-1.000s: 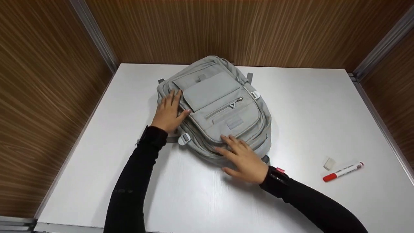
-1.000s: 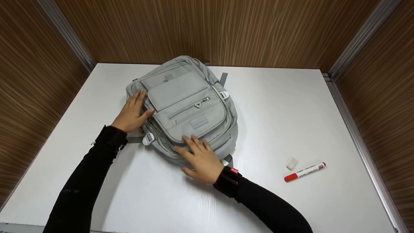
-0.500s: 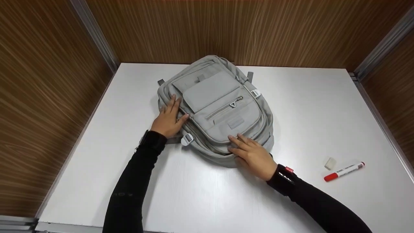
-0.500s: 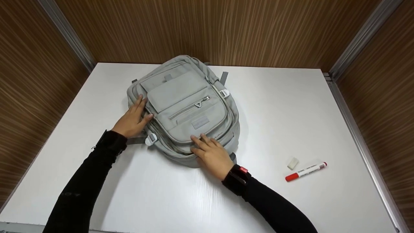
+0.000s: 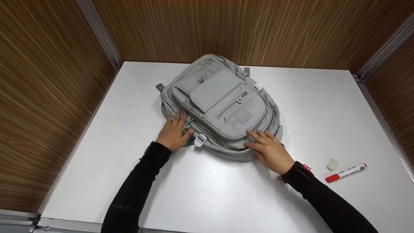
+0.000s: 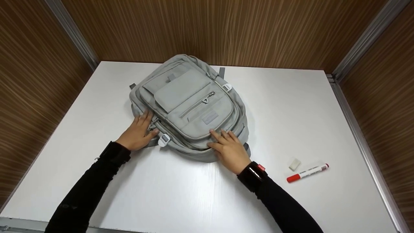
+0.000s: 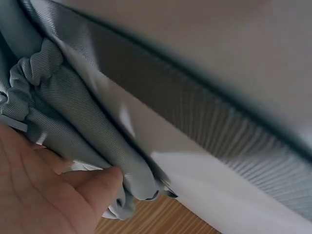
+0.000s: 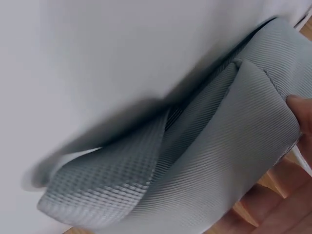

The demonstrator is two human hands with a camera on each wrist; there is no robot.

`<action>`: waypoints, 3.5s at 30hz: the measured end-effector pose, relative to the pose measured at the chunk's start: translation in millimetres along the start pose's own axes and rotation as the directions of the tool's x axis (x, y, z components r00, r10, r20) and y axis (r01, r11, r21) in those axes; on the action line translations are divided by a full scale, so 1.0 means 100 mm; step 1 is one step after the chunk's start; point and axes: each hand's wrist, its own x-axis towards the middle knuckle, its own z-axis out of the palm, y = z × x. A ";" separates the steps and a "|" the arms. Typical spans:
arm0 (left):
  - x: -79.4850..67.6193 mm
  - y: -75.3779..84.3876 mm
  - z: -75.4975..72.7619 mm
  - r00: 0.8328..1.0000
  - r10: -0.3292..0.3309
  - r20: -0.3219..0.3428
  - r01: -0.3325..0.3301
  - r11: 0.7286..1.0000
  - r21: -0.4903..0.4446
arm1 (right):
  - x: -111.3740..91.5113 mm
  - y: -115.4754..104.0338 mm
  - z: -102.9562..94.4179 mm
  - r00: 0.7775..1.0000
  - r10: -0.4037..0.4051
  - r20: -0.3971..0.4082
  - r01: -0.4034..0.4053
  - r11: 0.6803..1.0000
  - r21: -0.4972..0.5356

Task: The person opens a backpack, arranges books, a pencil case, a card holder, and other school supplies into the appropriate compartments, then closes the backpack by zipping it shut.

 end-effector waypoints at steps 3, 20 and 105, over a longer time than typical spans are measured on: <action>-0.03 0.06 0.01 1.000 0.008 0.004 -0.008 0.999 0.050 | -0.01 0.06 -0.02 1.000 0.021 -0.004 -0.021 1.000 -0.003; -0.33 0.69 -0.04 0.991 0.131 -0.013 -0.124 0.960 0.252 | -0.08 0.59 -0.25 0.954 0.299 -0.025 -0.300 0.954 -0.025; -0.13 0.93 0.05 0.958 0.046 -0.284 0.042 0.955 0.293 | 0.55 -0.30 0.05 0.948 0.053 -0.314 -0.063 0.998 -0.023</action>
